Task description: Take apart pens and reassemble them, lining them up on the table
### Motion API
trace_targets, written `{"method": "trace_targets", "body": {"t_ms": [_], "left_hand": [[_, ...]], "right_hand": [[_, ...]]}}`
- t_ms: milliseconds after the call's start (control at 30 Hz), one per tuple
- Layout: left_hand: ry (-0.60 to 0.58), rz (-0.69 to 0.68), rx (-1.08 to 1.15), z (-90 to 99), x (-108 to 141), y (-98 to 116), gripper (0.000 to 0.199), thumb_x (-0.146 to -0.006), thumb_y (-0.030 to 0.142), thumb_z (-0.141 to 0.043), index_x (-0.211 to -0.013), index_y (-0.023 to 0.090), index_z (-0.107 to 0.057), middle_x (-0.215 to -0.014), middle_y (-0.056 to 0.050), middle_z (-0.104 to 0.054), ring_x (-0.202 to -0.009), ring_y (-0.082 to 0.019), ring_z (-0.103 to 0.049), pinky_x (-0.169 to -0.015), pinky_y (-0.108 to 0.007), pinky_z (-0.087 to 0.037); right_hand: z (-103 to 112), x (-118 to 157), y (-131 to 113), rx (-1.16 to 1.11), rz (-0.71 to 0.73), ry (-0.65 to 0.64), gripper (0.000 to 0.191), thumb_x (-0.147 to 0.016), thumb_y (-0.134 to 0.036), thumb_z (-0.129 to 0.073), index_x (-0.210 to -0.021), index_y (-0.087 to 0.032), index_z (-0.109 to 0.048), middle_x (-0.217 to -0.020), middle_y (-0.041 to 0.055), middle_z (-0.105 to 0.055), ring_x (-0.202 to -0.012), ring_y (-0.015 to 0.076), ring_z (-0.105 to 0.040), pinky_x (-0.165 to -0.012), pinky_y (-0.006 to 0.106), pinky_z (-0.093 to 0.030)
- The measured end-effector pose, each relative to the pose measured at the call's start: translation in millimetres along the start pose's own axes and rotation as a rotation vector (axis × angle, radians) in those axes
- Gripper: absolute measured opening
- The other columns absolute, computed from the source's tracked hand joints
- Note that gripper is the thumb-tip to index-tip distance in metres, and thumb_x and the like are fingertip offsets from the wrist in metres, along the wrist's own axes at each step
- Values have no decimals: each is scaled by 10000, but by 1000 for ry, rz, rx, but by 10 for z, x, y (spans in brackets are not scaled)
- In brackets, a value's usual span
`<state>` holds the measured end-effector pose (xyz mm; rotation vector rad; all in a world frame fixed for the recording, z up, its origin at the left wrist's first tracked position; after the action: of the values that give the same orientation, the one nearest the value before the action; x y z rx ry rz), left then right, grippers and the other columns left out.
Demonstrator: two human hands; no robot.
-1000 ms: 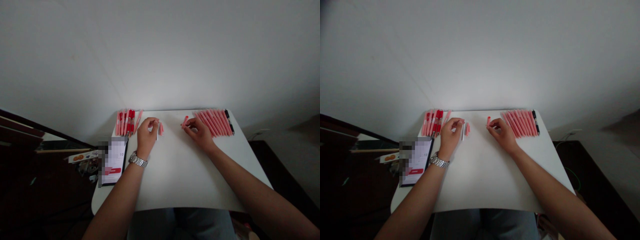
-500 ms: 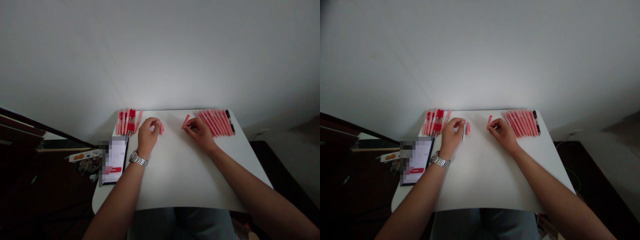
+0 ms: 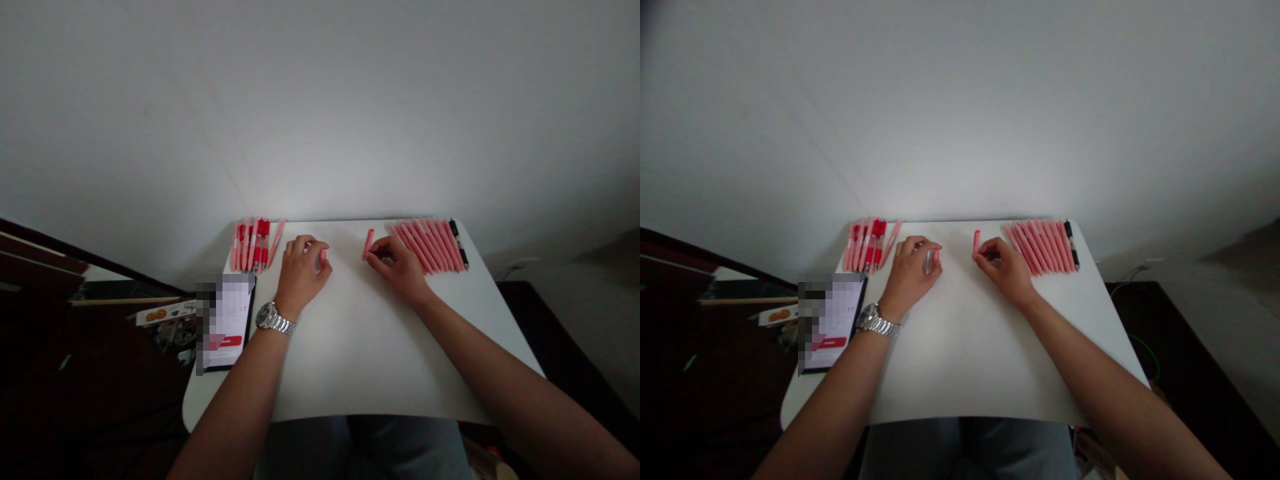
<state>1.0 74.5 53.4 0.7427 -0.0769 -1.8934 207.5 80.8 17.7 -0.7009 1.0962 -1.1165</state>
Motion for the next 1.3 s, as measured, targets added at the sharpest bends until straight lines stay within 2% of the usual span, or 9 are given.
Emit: {"method": "trace_targets", "body": {"t_ms": [467, 633, 900, 1300], "left_hand": [[-4, 21, -52, -8, 2, -23, 249, -868, 151, -619, -1094, 232, -683, -1176, -91, -585, -1084, -283, -535, -990, -449, -451], [9, 25, -71, -2, 6, -31, 194, -915, 208, -592, -1087, 228, -681, -1176, -95, -591, -1079, -285, -536, -975, -451, -453], [-12, 14, -51, -13, 2, 17, 203, -883, 216, -653, -1078, 254, -693, -1174, -89, -590, -1099, -287, -534, -979, -451, -462], [-18, 22, -29, -24, -5, 15, 84, -910, 234, -646, -983, 233, -690, -1163, -90, -594, -1086, -279, -541, -975, -458, -469]], "right_hand": [[-18, 0, 17, 16, 4, -16, 302, -885, -510, -700, -952, -234, -600, -882, 39, -707, -813, 200, -698, -789, 366, -571], [-18, 4, 2, 18, -2, -20, 291, -887, -499, -701, -956, -235, -601, -880, 40, -714, -814, 202, -705, -786, 366, -574], [-16, 2, -21, 41, -1, -18, 304, -884, -520, -699, -948, -238, -603, -878, 44, -718, -805, 206, -702, -788, 372, -575], [-28, -1, -33, 55, 13, -24, 277, -891, -487, -698, -951, -234, -601, -872, 35, -710, -796, 194, -695, -759, 349, -561]]}}
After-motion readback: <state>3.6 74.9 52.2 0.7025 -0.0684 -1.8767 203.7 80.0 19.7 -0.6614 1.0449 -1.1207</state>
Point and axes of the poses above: each hand's wrist, its own x-axis away from the middle knuckle, its own z-axis out of the back of the hand, y = z × x, the point moved 10 cm from there along -x, towards the middle knuckle
